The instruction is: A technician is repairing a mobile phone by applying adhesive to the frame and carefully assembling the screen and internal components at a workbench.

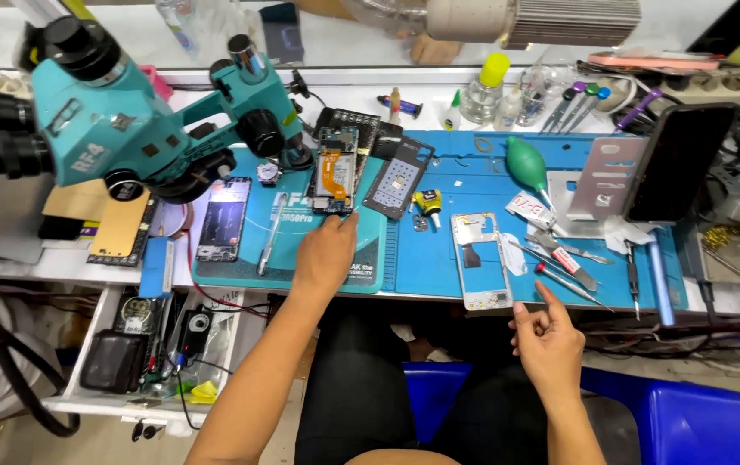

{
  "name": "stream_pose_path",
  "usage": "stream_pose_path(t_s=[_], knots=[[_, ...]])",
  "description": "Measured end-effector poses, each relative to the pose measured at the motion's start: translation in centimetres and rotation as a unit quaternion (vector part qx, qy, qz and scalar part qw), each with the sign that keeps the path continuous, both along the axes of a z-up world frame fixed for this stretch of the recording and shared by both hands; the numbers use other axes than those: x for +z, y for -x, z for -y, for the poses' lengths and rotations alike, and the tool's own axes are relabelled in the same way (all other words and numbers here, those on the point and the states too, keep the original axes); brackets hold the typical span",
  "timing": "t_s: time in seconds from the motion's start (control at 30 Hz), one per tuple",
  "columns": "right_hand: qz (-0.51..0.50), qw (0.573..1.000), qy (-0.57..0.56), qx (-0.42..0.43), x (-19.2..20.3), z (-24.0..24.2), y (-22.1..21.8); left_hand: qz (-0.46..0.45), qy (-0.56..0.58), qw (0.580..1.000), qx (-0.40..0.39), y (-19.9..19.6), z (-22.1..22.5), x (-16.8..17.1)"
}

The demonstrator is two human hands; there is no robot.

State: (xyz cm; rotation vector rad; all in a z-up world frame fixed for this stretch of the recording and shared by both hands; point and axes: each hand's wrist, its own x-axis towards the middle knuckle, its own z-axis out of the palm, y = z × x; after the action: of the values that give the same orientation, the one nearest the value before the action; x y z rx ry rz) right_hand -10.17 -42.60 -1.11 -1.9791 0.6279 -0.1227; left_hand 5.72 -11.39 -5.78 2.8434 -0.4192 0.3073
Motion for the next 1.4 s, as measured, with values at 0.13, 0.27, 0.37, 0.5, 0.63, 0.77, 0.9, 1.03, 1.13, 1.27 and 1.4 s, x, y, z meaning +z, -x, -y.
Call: stream_pose_path(t_s=[0.13,0.27,0.37,0.5,0.63,0.77,0.9,1.03,1.13,1.27,1.4], knots=[[0.069,0.994,0.086,-0.012,-1.3,3.4,1.1,-0.011,0.038,0.999,-0.020,0.0,-0.5,0.0],[0.145,0.958,0.243,-0.043,-4.1,8.3,1.0,0.070,0.018,0.996,-0.050,0.3,-0.6,1.5],[0.172,0.928,0.329,-0.031,-3.3,10.0,0.0,0.079,-0.002,0.996,-0.043,0.2,-0.4,1.5],[0.153,0.888,0.431,0.043,-2.5,11.3,-1.5,0.115,-0.087,0.988,-0.054,0.0,-0.2,0.7],[0.149,0.863,0.480,0.047,-3.5,13.1,-2.1,0.150,-0.099,0.982,-0.055,0.2,0.1,0.8],[0.156,0.867,0.467,0.077,-3.1,11.3,-1.5,0.184,-0.085,0.979,-0.032,0.8,0.7,1.5],[0.261,0.858,0.424,0.125,-3.4,6.9,-1.7,0.098,0.100,0.990,-0.029,1.4,1.2,1.1],[0.311,0.902,0.231,0.190,-2.0,-0.3,-3.1,-0.003,0.304,0.953,-0.004,1.4,2.3,-0.2],[0.346,0.908,0.086,0.218,-1.6,-5.6,-6.1,-0.036,0.371,0.928,0.014,1.7,3.3,-0.2],[0.311,0.914,-0.110,0.237,-3.1,-10.6,-9.5,-0.064,0.440,0.895,-0.027,2.8,3.4,0.8],[0.267,0.913,-0.180,0.251,-5.0,-12.3,-10.7,-0.099,0.493,0.860,-0.086,2.9,2.6,1.2]])
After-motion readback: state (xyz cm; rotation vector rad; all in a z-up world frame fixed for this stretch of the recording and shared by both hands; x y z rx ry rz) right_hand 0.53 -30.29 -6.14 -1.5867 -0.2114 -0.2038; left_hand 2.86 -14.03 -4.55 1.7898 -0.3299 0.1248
